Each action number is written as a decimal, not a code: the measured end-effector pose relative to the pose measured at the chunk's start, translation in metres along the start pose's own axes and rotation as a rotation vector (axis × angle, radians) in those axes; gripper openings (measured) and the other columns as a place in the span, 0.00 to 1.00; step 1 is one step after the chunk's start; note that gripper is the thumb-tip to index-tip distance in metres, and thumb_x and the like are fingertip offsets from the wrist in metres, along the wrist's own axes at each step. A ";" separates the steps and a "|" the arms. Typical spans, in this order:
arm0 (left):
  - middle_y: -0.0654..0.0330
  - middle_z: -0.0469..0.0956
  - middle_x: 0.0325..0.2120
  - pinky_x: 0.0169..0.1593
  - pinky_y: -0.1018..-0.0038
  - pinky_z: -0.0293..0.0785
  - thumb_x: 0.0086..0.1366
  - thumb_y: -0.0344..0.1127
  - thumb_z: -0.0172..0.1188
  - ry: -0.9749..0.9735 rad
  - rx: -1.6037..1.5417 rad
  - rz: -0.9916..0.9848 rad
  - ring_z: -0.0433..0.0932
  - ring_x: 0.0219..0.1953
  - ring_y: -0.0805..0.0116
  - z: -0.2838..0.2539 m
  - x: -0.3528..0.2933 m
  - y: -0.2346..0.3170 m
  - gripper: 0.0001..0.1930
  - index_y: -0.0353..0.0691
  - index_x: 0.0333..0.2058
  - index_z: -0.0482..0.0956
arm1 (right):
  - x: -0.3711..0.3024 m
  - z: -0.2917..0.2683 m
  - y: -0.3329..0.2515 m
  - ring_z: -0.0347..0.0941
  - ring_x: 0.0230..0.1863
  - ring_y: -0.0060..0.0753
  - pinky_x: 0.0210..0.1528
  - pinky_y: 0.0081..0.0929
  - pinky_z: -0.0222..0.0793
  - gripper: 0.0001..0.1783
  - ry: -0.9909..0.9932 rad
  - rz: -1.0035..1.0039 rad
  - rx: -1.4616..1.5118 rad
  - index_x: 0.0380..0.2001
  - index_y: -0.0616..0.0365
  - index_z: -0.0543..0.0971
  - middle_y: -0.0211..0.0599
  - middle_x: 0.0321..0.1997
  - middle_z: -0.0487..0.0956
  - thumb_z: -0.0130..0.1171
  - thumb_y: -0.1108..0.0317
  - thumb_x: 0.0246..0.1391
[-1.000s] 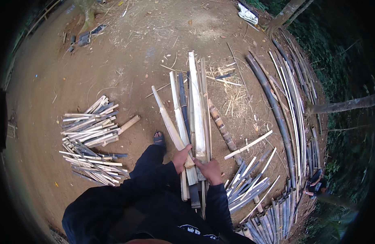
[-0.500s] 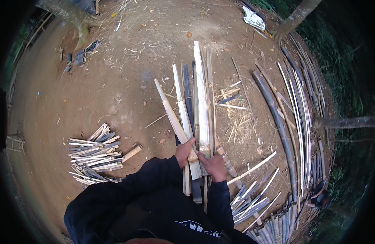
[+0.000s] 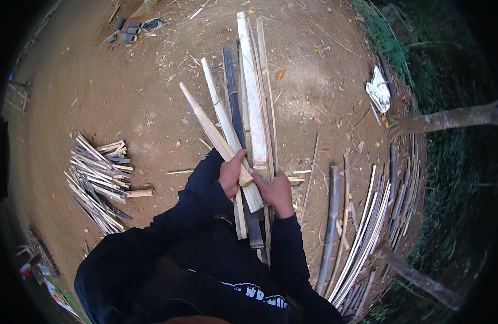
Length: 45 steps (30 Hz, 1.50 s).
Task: The person shaves a strip of bamboo using a knife, then gathers and arranges several bamboo strips on the ground.
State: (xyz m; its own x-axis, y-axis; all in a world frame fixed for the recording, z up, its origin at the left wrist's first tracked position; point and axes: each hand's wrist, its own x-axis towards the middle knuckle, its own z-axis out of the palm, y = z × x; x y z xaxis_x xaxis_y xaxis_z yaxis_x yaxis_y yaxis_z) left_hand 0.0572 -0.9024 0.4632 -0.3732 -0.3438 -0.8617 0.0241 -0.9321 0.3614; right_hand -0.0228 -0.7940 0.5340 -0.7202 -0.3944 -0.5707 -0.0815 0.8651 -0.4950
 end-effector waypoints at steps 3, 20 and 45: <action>0.52 0.80 0.37 0.40 0.68 0.75 0.60 0.42 0.66 0.048 -0.079 0.063 0.80 0.38 0.64 0.064 0.055 0.044 0.25 0.23 0.46 0.77 | 0.086 -0.042 -0.048 0.81 0.36 0.57 0.40 0.40 0.75 0.40 0.024 -0.157 -0.012 0.34 0.76 0.78 0.63 0.30 0.81 0.71 0.39 0.44; 0.52 0.80 0.42 0.44 0.69 0.73 0.62 0.37 0.62 0.233 -0.649 0.361 0.79 0.41 0.65 0.435 0.238 0.272 0.22 0.24 0.49 0.74 | 0.491 -0.284 -0.295 0.82 0.35 0.53 0.39 0.39 0.75 0.37 -0.284 -0.555 -0.301 0.33 0.75 0.77 0.61 0.31 0.81 0.72 0.43 0.45; 0.44 0.74 0.52 0.58 0.51 0.68 0.64 0.55 0.53 1.009 0.476 -0.224 0.72 0.55 0.43 0.585 0.560 0.053 0.27 0.41 0.53 0.75 | 1.200 -0.442 -0.080 0.79 0.45 0.60 0.46 0.48 0.75 0.27 -0.654 -0.677 -1.157 0.46 0.58 0.79 0.55 0.40 0.83 0.63 0.47 0.52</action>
State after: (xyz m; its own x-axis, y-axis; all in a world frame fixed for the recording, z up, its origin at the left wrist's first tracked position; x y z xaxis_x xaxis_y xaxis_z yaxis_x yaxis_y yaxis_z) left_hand -0.6933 -1.0775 0.2078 0.5970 -0.3108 -0.7396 -0.3844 -0.9200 0.0763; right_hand -1.1846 -1.1993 0.1780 0.0797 -0.6067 -0.7909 -0.9788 0.1025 -0.1772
